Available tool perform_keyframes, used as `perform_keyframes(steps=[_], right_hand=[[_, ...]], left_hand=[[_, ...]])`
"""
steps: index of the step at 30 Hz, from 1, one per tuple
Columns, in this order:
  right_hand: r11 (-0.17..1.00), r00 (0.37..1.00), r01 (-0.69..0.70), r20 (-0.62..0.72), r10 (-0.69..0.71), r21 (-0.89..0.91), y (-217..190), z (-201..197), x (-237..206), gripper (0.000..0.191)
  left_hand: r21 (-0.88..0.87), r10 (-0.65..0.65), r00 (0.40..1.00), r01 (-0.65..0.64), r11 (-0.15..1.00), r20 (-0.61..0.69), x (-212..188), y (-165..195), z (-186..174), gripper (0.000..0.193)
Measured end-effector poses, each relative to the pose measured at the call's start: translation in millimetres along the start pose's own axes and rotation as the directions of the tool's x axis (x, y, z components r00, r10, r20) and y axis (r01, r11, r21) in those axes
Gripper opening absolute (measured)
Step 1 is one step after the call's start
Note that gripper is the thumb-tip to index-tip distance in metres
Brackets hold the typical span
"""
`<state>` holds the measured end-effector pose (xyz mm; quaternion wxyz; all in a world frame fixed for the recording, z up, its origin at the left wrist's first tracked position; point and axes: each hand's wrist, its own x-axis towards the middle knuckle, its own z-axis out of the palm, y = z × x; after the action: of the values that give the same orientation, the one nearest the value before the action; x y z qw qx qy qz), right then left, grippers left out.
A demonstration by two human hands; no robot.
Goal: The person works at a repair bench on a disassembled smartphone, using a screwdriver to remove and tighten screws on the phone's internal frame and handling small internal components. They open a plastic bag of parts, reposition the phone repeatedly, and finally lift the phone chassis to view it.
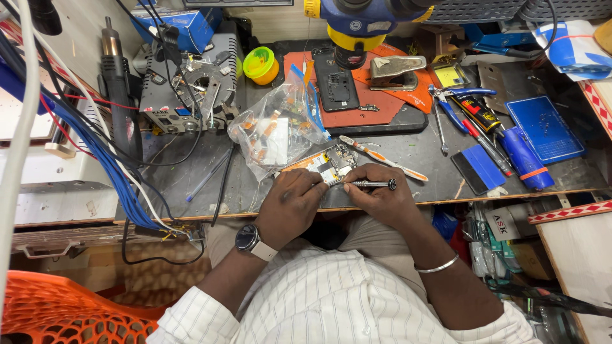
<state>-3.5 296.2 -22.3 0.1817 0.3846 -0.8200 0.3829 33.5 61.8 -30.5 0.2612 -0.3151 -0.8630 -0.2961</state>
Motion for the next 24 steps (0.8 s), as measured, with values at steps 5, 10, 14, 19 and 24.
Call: perform_keyframes(steps=[5,10,14,19,24], right_hand=[[0.982,0.990,-0.143,0.014,0.142,0.125,-4.5,2.7,0.9,0.018],[0.931,0.952,-0.307,0.059,0.301,0.199,-6.9,1.7,1.4,0.019],[0.902,0.930,-0.366,0.071,0.360,0.230,-6.6,2.2,-0.9,0.018],[0.895,0.929,-0.367,0.063,0.364,0.252,-3.9,5.4,-4.0,0.017],[0.932,0.960,-0.279,0.029,0.280,0.229,-2.5,6.5,-3.1,0.016]], left_hand=[[0.001,-0.002,1.000,0.002,1.000,-0.001,0.4,-0.4,0.0,0.022],[0.003,0.005,1.000,-0.005,1.000,-0.001,0.4,-0.4,0.3,0.024],[-0.011,0.005,1.000,-0.005,1.000,-0.009,-0.8,-0.5,-0.6,0.023],[-0.024,0.014,1.000,-0.014,1.000,0.000,-0.7,-2.1,-1.1,0.022],[-0.021,0.003,1.000,-0.003,1.000,-0.011,-0.8,-2.1,-0.8,0.023]])
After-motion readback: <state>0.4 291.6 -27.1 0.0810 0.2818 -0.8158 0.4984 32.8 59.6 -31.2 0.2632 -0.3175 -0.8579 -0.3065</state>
